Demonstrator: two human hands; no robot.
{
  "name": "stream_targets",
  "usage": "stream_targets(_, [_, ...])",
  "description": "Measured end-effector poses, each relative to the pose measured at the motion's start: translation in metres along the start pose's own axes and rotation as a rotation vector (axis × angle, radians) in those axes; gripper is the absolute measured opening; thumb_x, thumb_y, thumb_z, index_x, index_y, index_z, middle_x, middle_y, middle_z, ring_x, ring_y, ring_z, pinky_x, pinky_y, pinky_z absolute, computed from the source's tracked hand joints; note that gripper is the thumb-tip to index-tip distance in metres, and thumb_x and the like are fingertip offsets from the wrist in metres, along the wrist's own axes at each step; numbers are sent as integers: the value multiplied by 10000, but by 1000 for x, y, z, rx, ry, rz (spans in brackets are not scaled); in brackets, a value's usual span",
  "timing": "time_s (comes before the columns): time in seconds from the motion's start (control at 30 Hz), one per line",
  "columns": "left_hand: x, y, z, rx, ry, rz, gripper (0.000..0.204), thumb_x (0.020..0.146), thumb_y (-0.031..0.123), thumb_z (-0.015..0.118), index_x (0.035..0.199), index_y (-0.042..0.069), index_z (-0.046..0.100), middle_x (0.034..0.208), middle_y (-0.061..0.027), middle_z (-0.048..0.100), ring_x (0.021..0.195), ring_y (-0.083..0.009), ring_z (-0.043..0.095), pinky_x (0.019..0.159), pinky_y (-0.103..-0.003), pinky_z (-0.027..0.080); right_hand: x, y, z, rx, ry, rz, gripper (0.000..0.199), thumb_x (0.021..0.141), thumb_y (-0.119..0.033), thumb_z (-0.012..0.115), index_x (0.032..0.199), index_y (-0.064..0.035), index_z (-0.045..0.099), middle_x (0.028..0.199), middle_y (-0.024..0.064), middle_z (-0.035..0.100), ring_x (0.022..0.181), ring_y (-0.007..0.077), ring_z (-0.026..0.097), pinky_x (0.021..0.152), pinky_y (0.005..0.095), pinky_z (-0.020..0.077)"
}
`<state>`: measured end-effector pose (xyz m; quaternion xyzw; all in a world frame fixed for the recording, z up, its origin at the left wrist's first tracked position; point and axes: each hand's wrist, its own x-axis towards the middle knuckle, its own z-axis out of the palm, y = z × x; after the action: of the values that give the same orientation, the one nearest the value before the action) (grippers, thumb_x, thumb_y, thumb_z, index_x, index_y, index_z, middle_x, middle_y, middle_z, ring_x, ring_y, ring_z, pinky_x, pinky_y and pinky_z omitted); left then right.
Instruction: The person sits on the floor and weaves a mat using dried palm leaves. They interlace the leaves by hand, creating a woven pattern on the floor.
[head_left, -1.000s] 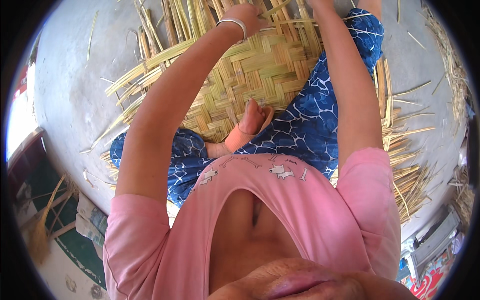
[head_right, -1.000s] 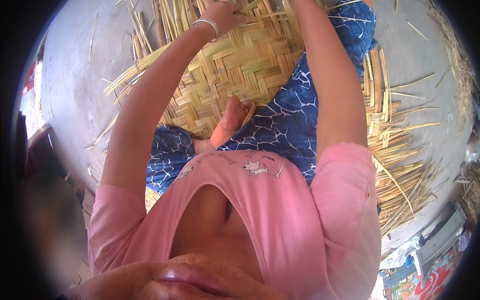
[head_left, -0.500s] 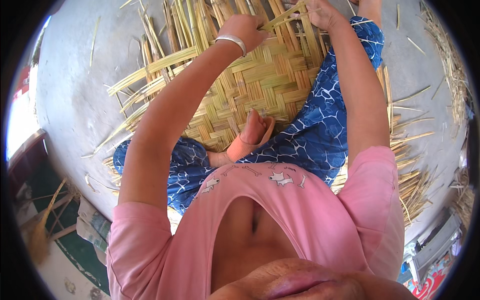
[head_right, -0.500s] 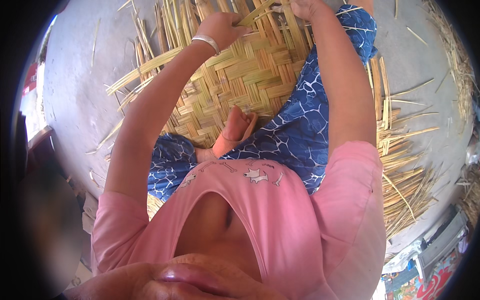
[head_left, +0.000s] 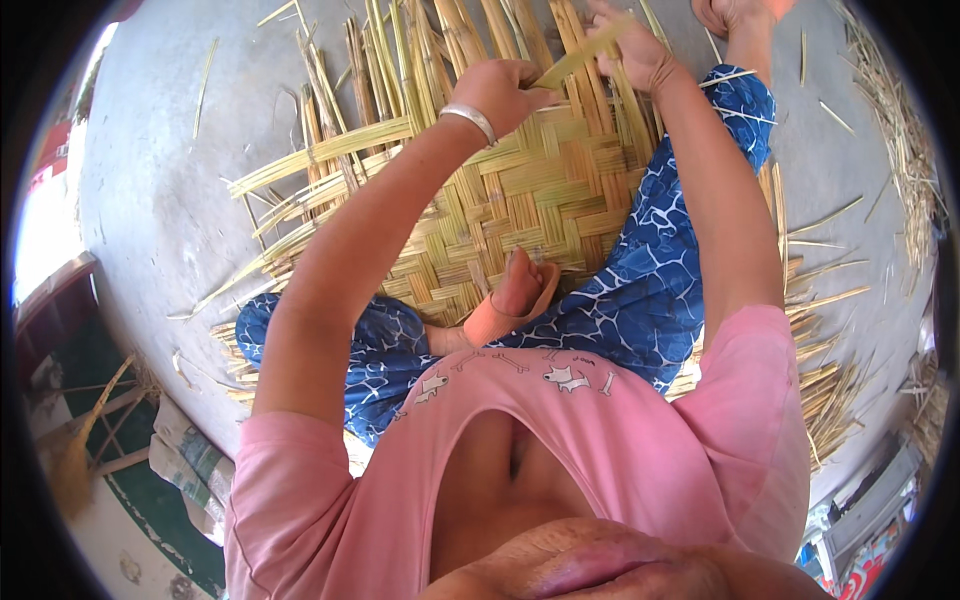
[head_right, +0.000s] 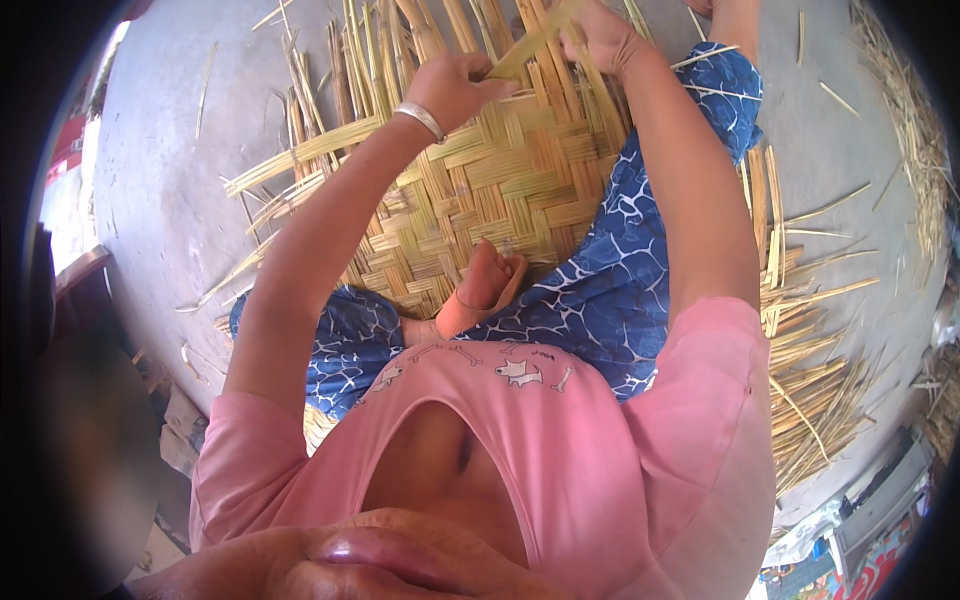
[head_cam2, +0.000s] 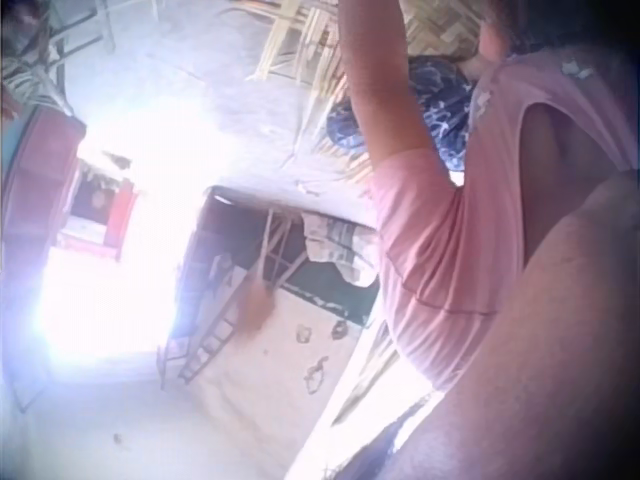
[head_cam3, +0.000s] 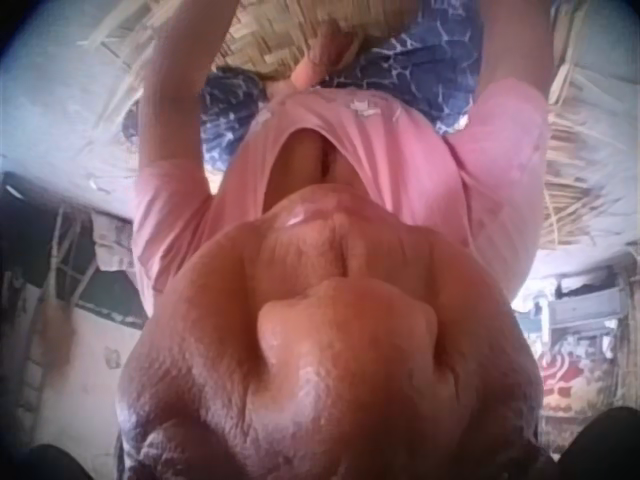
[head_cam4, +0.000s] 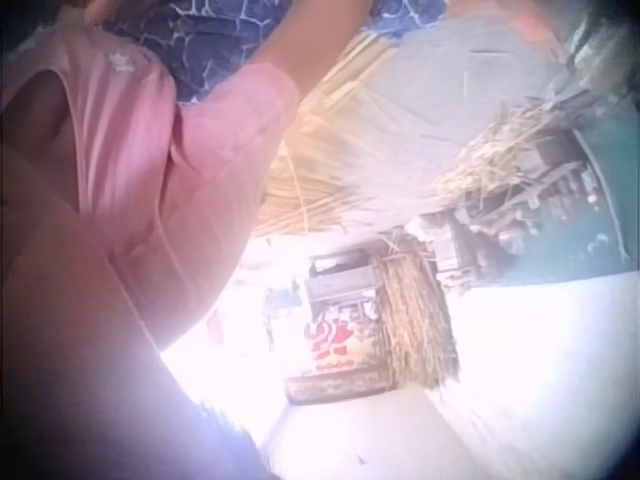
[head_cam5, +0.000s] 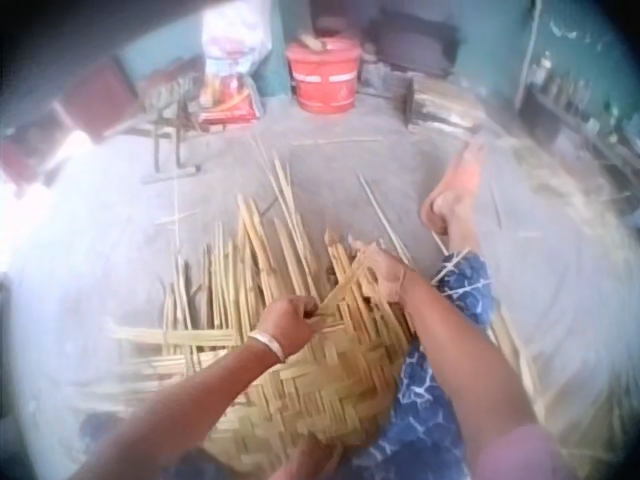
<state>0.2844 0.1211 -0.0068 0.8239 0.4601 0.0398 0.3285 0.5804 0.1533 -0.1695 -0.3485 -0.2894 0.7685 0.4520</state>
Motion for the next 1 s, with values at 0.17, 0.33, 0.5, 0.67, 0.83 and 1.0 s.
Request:
stream_targets(0.17, [-1,-17,24,-130,242,-169,400,870,398,750,1019,28,770,798,-162,726,719,-291,703,722,-407,562,-17,-25,98,-29,-9,49,567,1061,-516,508,1412,-72,529,1165,43,665,1032,129,663,881,331,594])
stream_targets(0.33, [16,-24,30,-464,185,-440,386,883,301,708,1078,-31,739,729,-148,701,624,-249,707,601,-379,566,-13,-20,77,-32,-73,18,575,1062,-522,498,1415,-72,545,1245,46,656,1051,129,666,930,347,583])
stream_targets(0.5, [18,-20,31,-499,141,-456,519,906,284,691,1274,-79,653,746,-106,730,634,-185,729,521,-339,552,-23,-24,79,35,-71,64,524,1039,-452,557,1367,-45,592,1254,106,685,1081,215,679,954,386,561])
stream_targets(0.67, [22,-46,28,-315,-96,-253,564,908,292,715,1343,-55,621,891,-123,772,744,-172,761,638,-309,606,-30,-31,111,149,-64,95,504,1028,-470,571,1323,-66,633,1188,118,734,1033,244,724,865,410,613])
stream_targets(0.83, [26,-50,23,-487,-190,-208,423,933,236,709,1292,14,675,1057,-145,771,835,-165,775,755,-307,636,-31,-31,108,104,88,91,449,1017,-391,612,1319,-60,634,1172,127,732,1027,241,723,825,428,627])
stream_targets(1.0, [8,-57,57,-403,191,-55,312,957,206,672,1241,80,699,1086,-107,766,838,-221,770,788,-364,613,-31,-31,129,-206,150,1,420,979,-324,678,1276,-29,641,1099,119,719,921,220,712,750,416,618])
